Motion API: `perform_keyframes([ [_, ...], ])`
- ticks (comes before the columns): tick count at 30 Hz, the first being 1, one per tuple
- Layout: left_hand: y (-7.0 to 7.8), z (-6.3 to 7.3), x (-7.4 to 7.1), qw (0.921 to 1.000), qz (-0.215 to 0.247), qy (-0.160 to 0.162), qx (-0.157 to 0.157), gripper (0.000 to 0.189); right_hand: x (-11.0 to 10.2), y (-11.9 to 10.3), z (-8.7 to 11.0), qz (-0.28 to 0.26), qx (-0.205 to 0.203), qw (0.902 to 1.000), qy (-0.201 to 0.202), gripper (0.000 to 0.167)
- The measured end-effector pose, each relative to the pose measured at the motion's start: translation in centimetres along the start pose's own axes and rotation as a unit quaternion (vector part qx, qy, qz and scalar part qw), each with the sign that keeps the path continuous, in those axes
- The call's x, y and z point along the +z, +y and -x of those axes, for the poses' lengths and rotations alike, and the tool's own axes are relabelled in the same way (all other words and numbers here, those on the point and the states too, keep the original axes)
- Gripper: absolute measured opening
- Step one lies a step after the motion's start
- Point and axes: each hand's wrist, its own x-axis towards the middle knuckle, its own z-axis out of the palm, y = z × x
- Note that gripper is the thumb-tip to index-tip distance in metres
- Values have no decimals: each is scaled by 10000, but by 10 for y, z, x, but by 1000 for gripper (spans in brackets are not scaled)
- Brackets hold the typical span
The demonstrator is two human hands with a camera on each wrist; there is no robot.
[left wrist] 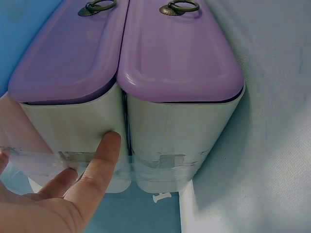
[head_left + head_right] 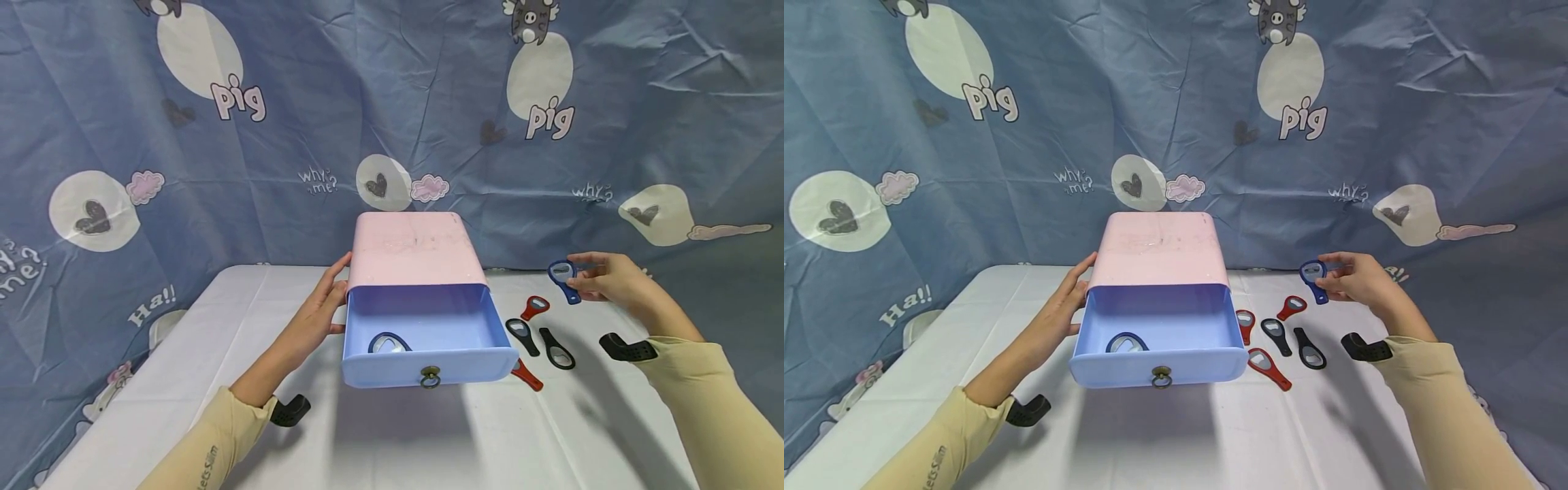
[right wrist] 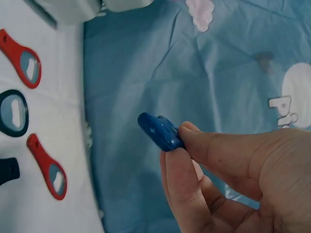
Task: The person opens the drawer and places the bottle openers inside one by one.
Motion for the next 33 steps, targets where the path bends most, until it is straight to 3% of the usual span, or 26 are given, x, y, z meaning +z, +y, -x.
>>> perform_keyframes([
  [14, -1, -1, -1, 10000, 25, -39, 17, 55, 3, -44, 19, 311, -405, 9987, 37, 70],
  [33, 1, 0, 0, 10000, -10, -37, -5, 55, 10, -116, 38, 592, -1042, 9925, -260, 66],
])
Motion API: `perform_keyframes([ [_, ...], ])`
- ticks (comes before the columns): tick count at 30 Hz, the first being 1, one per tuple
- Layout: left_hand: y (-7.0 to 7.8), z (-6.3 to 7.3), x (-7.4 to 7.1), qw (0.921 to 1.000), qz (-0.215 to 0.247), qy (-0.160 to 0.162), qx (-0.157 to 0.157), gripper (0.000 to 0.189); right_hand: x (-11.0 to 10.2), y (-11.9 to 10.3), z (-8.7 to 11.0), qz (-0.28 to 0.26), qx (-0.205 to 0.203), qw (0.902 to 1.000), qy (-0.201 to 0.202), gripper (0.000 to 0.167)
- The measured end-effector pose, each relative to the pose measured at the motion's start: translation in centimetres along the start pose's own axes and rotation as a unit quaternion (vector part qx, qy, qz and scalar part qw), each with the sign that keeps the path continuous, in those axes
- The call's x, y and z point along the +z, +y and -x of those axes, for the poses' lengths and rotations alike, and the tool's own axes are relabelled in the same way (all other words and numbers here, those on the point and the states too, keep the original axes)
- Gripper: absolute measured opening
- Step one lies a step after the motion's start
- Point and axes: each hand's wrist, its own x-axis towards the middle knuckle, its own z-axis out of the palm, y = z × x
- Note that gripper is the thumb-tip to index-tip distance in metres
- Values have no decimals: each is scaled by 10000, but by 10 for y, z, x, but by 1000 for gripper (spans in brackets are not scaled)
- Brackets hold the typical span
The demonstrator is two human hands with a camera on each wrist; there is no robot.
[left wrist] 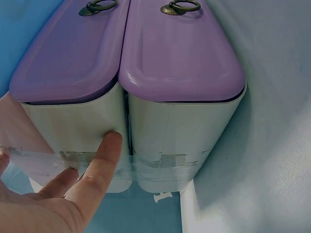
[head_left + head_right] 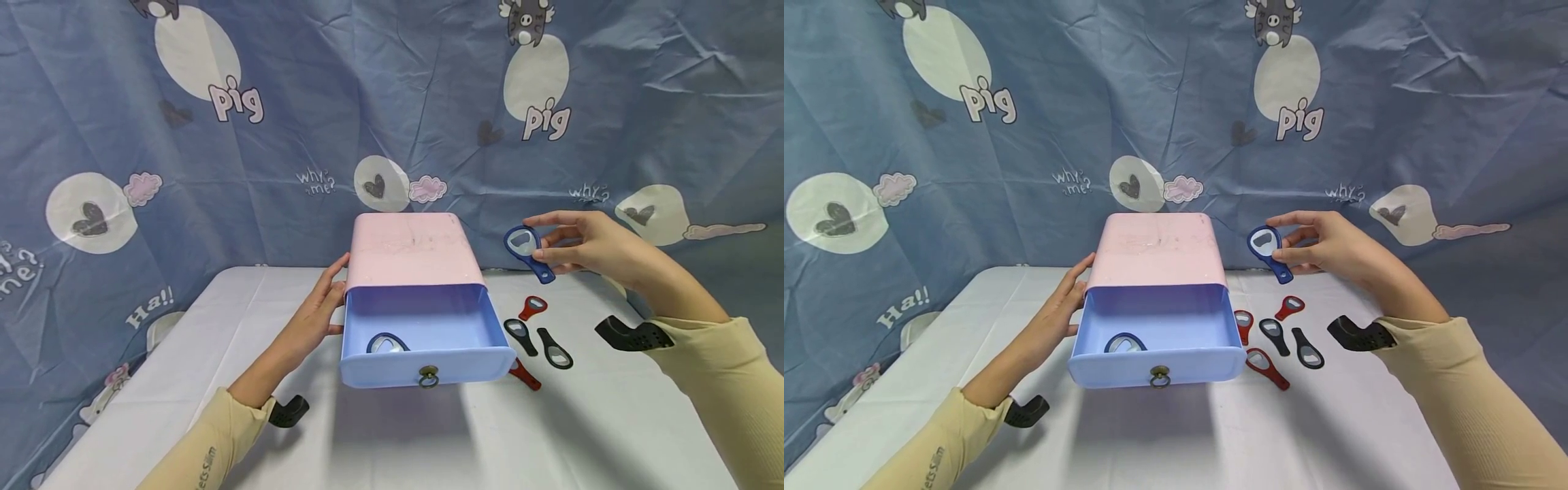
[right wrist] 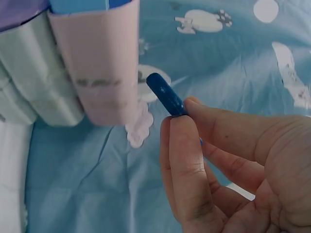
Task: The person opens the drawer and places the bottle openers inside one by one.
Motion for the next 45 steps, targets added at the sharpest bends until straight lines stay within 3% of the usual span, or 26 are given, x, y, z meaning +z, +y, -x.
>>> perform_keyframes([
  [9, -2, 0, 0, 10000, 4, -25, 37, 55, 14, -37, 1, 360, -265, 9986, -298, 62],
  [21, -2, -1, -1, 10000, -3, -17, 39, 55, 45, -79, 1, 260, -556, 9910, -1188, 58],
  [31, -4, -1, -1, 9997, 135, -94, 177, 56, 65, -94, 0, 230, -600, 9818, -1787, 57],
  [45, -3, -1, -1, 9998, 125, -106, 150, 57, 88, -102, -10, 760, -676, 9701, -2206, 49],
])
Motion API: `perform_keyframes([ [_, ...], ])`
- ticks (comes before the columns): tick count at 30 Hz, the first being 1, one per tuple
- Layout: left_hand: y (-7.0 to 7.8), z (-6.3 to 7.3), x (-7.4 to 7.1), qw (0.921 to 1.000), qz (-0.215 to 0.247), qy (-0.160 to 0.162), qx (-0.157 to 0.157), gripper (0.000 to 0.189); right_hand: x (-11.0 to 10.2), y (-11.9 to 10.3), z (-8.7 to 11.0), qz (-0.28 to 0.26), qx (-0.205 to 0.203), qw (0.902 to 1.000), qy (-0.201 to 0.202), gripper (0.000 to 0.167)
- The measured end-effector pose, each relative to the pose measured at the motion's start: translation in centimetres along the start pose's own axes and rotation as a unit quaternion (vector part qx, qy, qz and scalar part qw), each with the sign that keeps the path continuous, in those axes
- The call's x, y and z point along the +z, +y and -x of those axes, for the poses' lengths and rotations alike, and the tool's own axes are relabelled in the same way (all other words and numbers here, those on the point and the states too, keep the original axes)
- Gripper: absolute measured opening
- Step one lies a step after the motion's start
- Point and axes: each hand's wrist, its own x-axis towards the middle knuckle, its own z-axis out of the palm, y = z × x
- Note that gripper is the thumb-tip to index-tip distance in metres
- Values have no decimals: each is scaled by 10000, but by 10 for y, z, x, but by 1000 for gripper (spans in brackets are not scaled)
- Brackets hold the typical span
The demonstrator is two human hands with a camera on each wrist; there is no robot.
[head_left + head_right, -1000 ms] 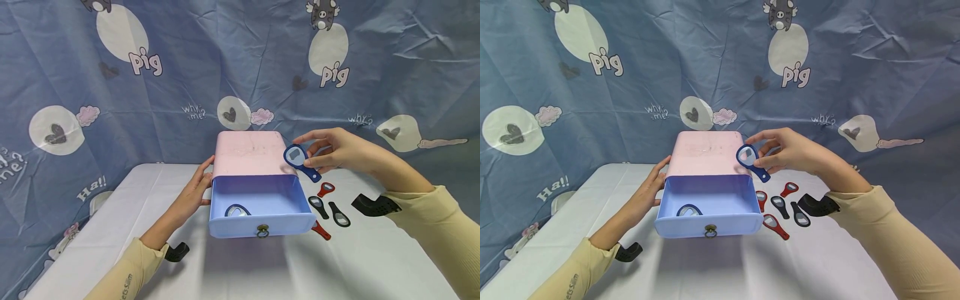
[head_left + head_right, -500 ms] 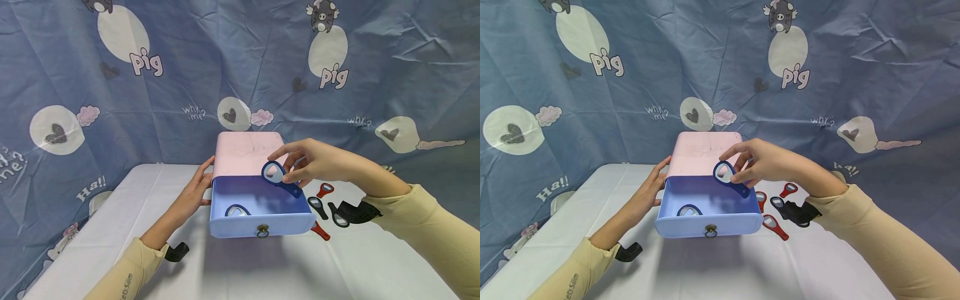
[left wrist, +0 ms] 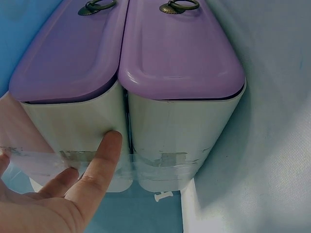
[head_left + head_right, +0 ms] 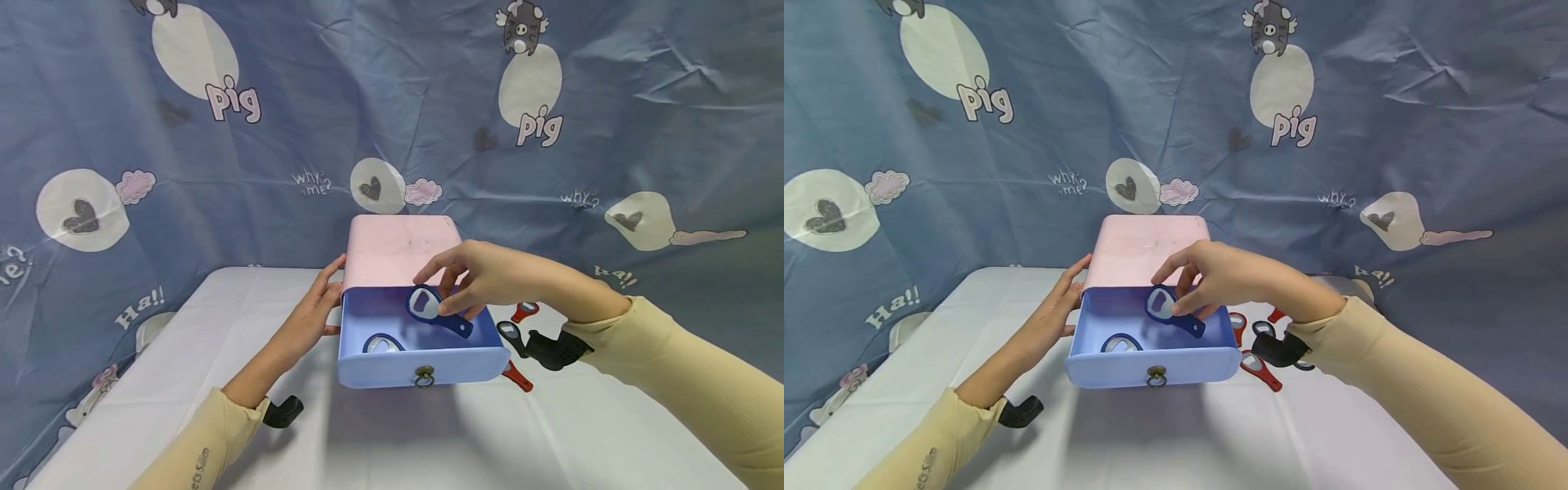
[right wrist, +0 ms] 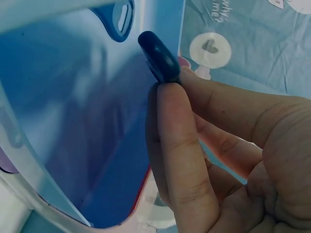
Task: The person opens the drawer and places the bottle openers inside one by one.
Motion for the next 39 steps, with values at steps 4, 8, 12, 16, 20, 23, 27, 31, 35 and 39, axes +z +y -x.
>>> perform_keyframes([
  [4, 1, 1, -1, 10000, 2, -15, 17, 57, 4, -2, -5, 28, 64, 9999, -130, 48],
  [8, 1, 1, -1, 10000, 20, -28, 16, 57, 9, -4, -9, 170, 19, 9996, -224, 45],
  [12, 0, 0, -1, 10000, 17, -26, 24, 56, 13, -6, -14, 291, -40, 9992, -265, 44],
  [16, -1, 0, -1, 10000, -10, -26, 49, 56, 16, -6, -18, 402, -65, 9987, -305, 43],
  [20, -1, 0, -1, 10000, -61, 5, 69, 57, 17, -8, -19, 516, -58, 9982, -302, 41],
  [23, 0, 0, -1, 9999, -86, 12, 70, 57, 19, -10, -18, 642, -38, 9976, -238, 40],
  [27, 0, 1, 0, 9999, -141, 24, 60, 57, 23, -11, -16, 1042, -37, 9945, -51, 37],
  [31, 0, 1, 0, 9998, -193, 58, 37, 56, 25, -12, -15, 1384, -119, 9903, 73, 35],
  [35, 0, 1, 0, 9997, -223, 72, 35, 56, 24, -11, -13, 1278, -89, 9917, 53, 33],
  [39, 1, 1, 0, 9997, -238, 63, 44, 56, 21, -11, -11, 1105, 24, 9939, 40, 32],
])
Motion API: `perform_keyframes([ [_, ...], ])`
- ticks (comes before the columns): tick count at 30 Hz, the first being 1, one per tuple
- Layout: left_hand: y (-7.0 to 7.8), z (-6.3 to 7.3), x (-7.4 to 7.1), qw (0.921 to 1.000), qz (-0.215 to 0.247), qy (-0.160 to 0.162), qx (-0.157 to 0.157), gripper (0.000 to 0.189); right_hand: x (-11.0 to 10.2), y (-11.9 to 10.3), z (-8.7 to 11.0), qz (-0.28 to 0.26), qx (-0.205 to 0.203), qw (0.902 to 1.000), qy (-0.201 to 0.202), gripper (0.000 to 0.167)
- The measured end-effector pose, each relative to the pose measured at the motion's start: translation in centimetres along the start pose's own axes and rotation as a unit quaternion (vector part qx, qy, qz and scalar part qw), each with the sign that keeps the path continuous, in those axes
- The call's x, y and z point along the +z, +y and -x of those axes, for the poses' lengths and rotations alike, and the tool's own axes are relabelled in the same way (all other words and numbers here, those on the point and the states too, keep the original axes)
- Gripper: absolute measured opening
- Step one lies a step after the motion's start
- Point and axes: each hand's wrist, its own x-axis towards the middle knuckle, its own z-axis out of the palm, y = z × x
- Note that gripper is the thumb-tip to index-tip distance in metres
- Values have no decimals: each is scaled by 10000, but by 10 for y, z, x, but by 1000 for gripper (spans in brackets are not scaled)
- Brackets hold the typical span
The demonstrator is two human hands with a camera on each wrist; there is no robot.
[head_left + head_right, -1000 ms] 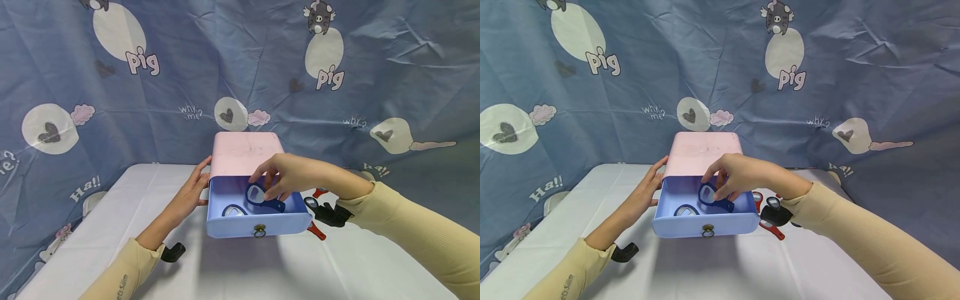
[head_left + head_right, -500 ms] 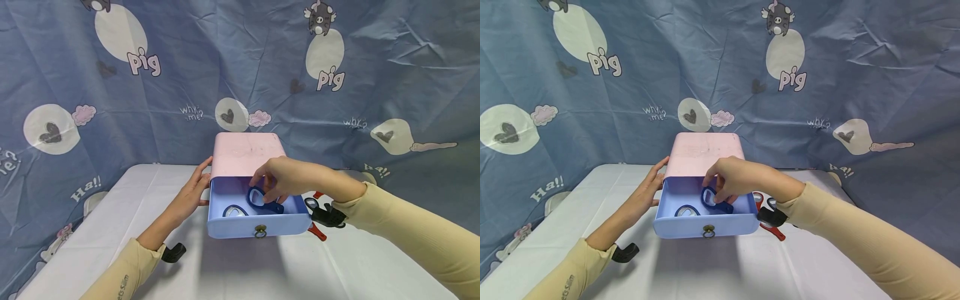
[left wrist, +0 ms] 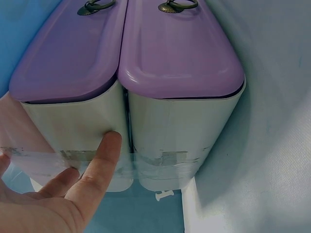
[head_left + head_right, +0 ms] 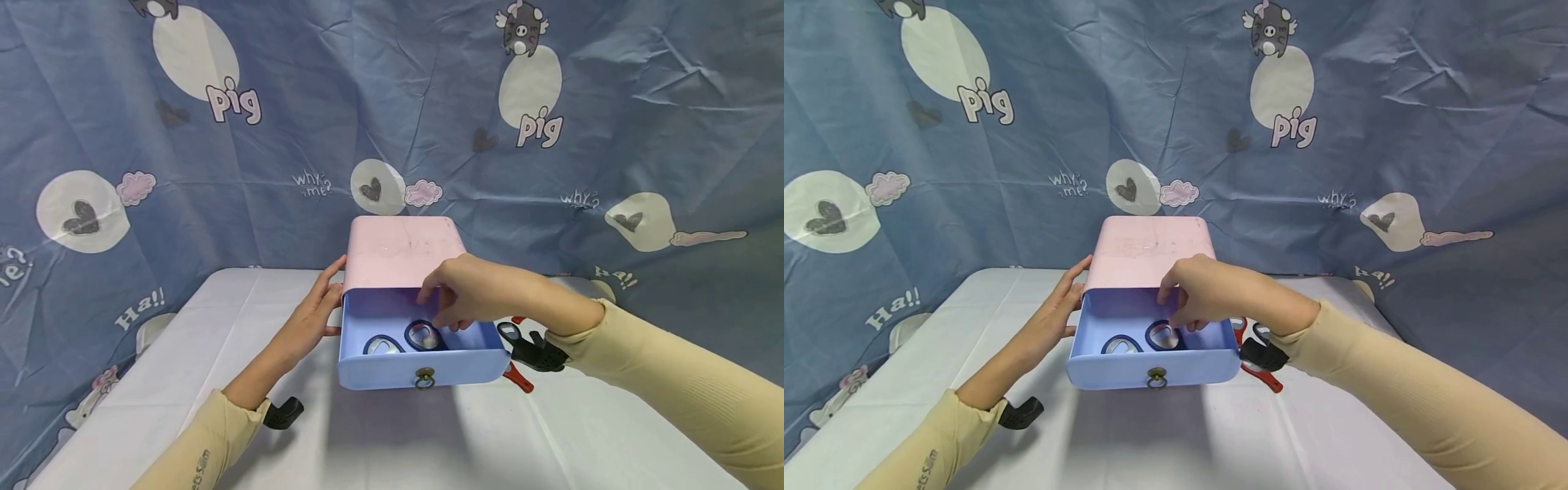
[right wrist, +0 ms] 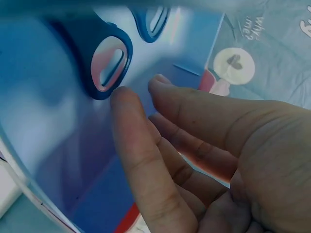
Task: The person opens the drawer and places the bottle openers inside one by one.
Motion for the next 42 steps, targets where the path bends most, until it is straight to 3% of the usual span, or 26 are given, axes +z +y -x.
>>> perform_keyframes([
  [5, 0, 0, 0, 10000, 27, -11, 15, 56, -6, 0, 9, -27, 25, 9997, 253, 28],
  [10, 1, 0, 0, 10000, 49, -22, 12, 56, -9, -1, 25, -6, -215, 9976, 665, 24],
  [21, -1, -1, -1, 10000, 52, -23, 10, 56, 11, -13, 67, -56, -1417, 9818, 1264, 12],
  [27, -2, -2, 0, 9999, 87, -38, 36, 55, 33, -16, 84, -18, -1594, 9779, 1352, 6],
  [33, -1, -1, 0, 9999, 62, -50, 73, 56, 57, -11, 94, -80, -1748, 9759, 1301, 12],
  [42, -1, -1, 0, 10000, 46, -41, 31, 56, 79, -1, 90, -57, -1476, 9839, 1001, 25],
])
